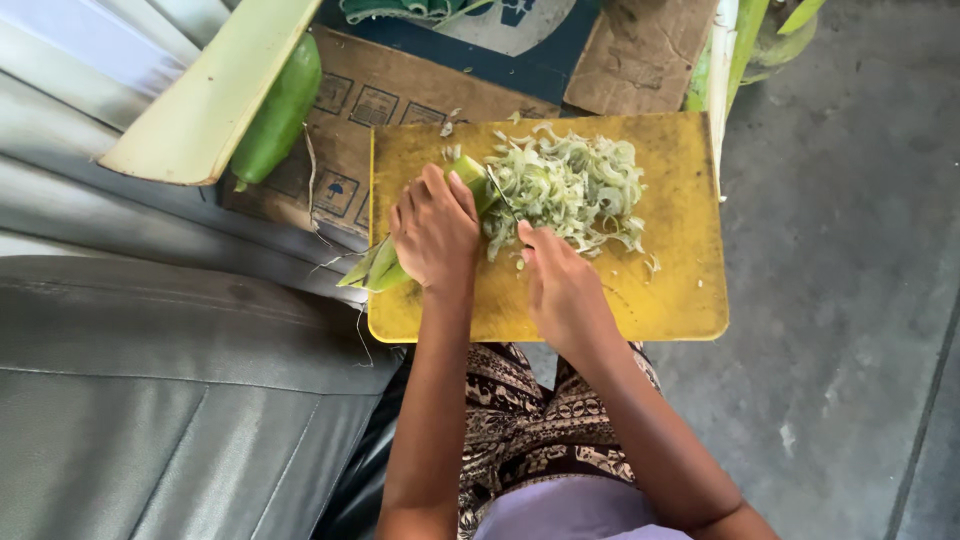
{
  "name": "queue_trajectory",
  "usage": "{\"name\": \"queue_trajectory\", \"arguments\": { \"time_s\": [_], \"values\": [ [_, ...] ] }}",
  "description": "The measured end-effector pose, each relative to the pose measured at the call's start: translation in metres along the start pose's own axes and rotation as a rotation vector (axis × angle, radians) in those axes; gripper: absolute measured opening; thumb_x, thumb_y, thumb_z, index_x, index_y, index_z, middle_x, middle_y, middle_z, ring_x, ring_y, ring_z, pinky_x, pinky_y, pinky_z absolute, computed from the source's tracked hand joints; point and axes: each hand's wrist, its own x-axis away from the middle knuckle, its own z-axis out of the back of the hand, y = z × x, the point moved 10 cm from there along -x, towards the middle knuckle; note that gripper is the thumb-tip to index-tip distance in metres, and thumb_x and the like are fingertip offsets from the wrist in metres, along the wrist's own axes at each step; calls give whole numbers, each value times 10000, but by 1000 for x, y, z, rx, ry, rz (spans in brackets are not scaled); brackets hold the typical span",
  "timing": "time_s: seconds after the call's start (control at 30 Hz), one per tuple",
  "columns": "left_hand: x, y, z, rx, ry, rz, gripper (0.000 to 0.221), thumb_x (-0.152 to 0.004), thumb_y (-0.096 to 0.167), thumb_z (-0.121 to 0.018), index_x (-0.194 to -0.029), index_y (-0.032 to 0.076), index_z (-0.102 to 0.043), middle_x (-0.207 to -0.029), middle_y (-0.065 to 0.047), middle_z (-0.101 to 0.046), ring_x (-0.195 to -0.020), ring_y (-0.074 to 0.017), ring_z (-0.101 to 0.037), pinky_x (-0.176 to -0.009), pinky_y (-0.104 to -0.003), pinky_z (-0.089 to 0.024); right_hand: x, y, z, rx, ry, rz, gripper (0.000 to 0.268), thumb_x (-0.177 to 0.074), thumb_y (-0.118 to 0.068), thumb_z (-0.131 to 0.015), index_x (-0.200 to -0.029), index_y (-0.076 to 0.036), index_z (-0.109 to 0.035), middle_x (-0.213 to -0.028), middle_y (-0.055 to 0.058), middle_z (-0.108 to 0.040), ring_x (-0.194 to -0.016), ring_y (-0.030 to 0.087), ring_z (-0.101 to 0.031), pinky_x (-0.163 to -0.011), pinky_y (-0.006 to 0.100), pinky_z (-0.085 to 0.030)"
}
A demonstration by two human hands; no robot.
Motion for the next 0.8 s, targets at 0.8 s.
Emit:
{"name": "queue_trajectory", "arguments": {
  "time_s": [0.8],
  "values": [
    [-3, 0, -10, -32, -38, -18, 200, -1076, 263, -495, -946, 125, -557, -782, -74, -681, -759, -265, -688, -739, -400, -526, -3, 21, -15, 19, 39, 59, 277, -1003, -20, -546, -1275, 21, -576, -943, 236, -690, -772, 387, -690, -684, 462, -551]
  ]
}}
